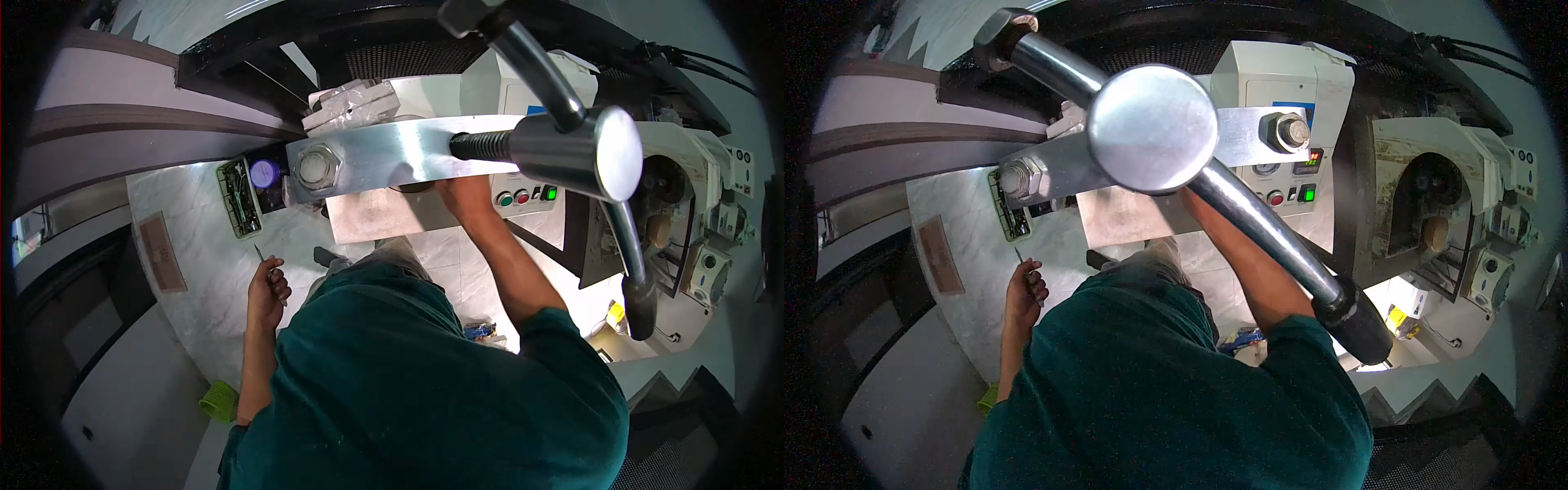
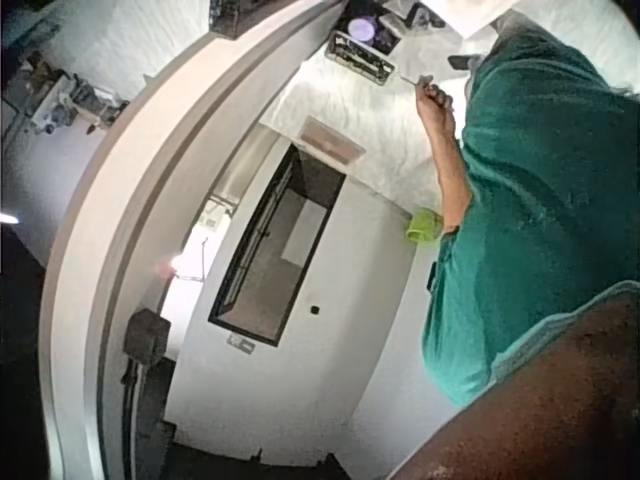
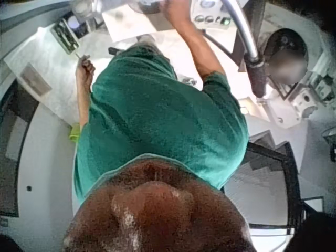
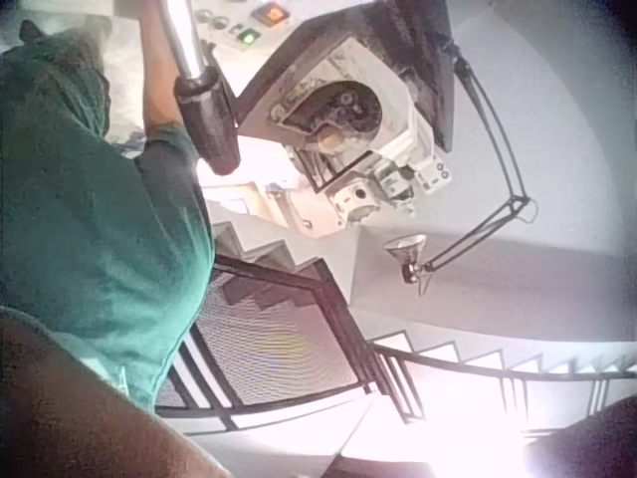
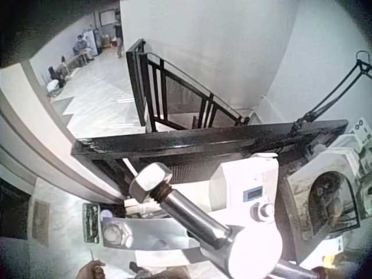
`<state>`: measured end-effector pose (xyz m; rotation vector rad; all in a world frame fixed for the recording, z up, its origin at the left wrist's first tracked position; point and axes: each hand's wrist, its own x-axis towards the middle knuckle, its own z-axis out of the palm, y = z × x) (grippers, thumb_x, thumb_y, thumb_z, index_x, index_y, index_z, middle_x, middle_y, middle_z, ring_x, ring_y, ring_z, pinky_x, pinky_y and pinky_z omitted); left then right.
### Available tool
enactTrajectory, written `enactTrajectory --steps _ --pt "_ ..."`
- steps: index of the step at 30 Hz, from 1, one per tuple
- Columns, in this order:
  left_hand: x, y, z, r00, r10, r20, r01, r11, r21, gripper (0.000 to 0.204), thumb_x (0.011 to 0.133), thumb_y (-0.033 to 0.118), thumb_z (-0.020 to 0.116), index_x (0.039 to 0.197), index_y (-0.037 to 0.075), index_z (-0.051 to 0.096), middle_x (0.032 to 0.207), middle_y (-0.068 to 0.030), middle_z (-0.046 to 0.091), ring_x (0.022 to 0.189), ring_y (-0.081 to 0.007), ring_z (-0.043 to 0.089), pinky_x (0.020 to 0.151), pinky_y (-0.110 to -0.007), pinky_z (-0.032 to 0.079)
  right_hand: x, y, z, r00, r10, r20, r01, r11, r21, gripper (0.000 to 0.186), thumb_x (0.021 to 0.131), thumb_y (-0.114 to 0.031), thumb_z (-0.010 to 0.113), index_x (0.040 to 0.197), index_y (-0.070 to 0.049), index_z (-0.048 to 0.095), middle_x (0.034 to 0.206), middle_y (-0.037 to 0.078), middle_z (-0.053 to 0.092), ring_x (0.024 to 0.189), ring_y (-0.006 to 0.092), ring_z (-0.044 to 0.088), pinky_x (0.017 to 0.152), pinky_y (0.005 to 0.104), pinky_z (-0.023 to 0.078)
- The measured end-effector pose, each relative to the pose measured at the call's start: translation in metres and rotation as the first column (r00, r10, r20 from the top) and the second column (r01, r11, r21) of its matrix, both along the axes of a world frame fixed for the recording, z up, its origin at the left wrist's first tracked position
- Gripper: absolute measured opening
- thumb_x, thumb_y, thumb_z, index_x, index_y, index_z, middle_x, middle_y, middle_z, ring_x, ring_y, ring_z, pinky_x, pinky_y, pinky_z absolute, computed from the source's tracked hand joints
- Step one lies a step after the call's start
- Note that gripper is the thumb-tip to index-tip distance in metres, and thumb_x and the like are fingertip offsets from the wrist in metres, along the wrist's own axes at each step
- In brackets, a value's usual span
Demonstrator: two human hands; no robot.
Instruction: The person shapes a piece mounted on a metal rod, alternating between grinding it against the rotating wheel of a machine and scraping it with hand tools.
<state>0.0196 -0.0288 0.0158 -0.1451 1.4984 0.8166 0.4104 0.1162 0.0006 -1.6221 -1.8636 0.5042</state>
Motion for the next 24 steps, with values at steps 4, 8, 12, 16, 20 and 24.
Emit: enactTrajectory --steps 4,8,12,16,20,24 --pt "-0.005 -0.005 -0.005 0.999 0.044 0.024 -0.044 0.999 -0.003 0.019 0.098 0.027 0.059 0.098 0.008 0.059 0.064 0.0064 0.039 0.049 -0.0060 0.031 0.045 -0.025 0.025 -0.001 -0.046 0.029 0.682 -0.398 -0.614 0.242 0.914 -0.325 0.028 0.105 -0.021 0.057 0.095 0.004 0.065 0.081 0.013 0.070 0.069 0.0200 0.068 0.067 0.0354 0.057" --pt "-0.002 -0.002 -0.001 0.999 0.017 0.048 -0.016 1.000 -0.016 0.020 0.099 0.028 0.059 0.098 0.008 0.060 0.064 0.0063 0.039 0.049 -0.0062 0.032 0.045 -0.025 0.025 -0.004 -0.048 0.030 0.661 -0.419 -0.623 0.321 0.908 -0.270 0.034 0.108 -0.025 0.052 0.097 0.005 0.064 0.075 0.011 0.068 0.066 0.0180 0.067 0.064 0.0322 0.057" --pt "-0.002 0.003 0.001 0.999 -0.012 0.031 0.012 1.000 0.011 0.020 0.099 0.028 0.059 0.099 0.008 0.059 0.064 0.0063 0.039 0.049 -0.0061 0.033 0.045 -0.025 0.025 0.007 -0.041 0.007 0.842 -0.302 -0.447 0.281 0.953 -0.114 0.030 0.107 -0.018 0.052 0.101 0.009 0.064 0.077 0.011 0.069 0.066 0.0183 0.068 0.067 0.0323 0.058" --pt "-0.005 0.002 0.000 1.000 0.010 0.010 -0.010 0.999 0.033 0.021 0.099 0.029 0.059 0.100 0.007 0.058 0.064 0.0063 0.038 0.050 -0.0065 0.032 0.044 -0.025 0.025 -0.005 -0.020 0.004 0.982 -0.158 -0.107 0.143 0.980 -0.137 0.018 0.096 -0.011 0.061 0.106 0.002 0.068 0.090 0.018 0.070 0.080 0.0332 0.069 0.076 0.0435 0.054" --pt "-0.003 -0.002 0.002 0.999 -0.009 0.037 0.008 1.000 0.028 0.020 0.099 0.028 0.059 0.099 0.008 0.058 0.064 0.0064 0.038 0.050 -0.0061 0.032 0.045 -0.025 0.025 -0.003 0.003 -0.008 0.990 0.043 0.131 -0.025 0.990 -0.140 0.020 0.086 -0.013 0.066 0.103 -0.004 0.070 0.098 0.022 0.067 0.091 0.0453 0.064 0.083 0.0541 0.050" --pt "0.000 -0.012 -0.001 0.999 -0.007 0.038 0.007 1.000 0.006 0.020 0.099 0.027 0.059 0.098 0.008 0.058 0.064 0.0062 0.037 0.050 -0.0063 0.031 0.045 -0.025 0.025 -0.005 0.018 0.004 0.939 0.251 0.235 -0.245 0.968 -0.057 0.021 0.082 -0.012 0.068 0.103 -0.008 0.069 0.098 0.020 0.066 0.094 0.0441 0.063 0.084 0.0540 0.050"
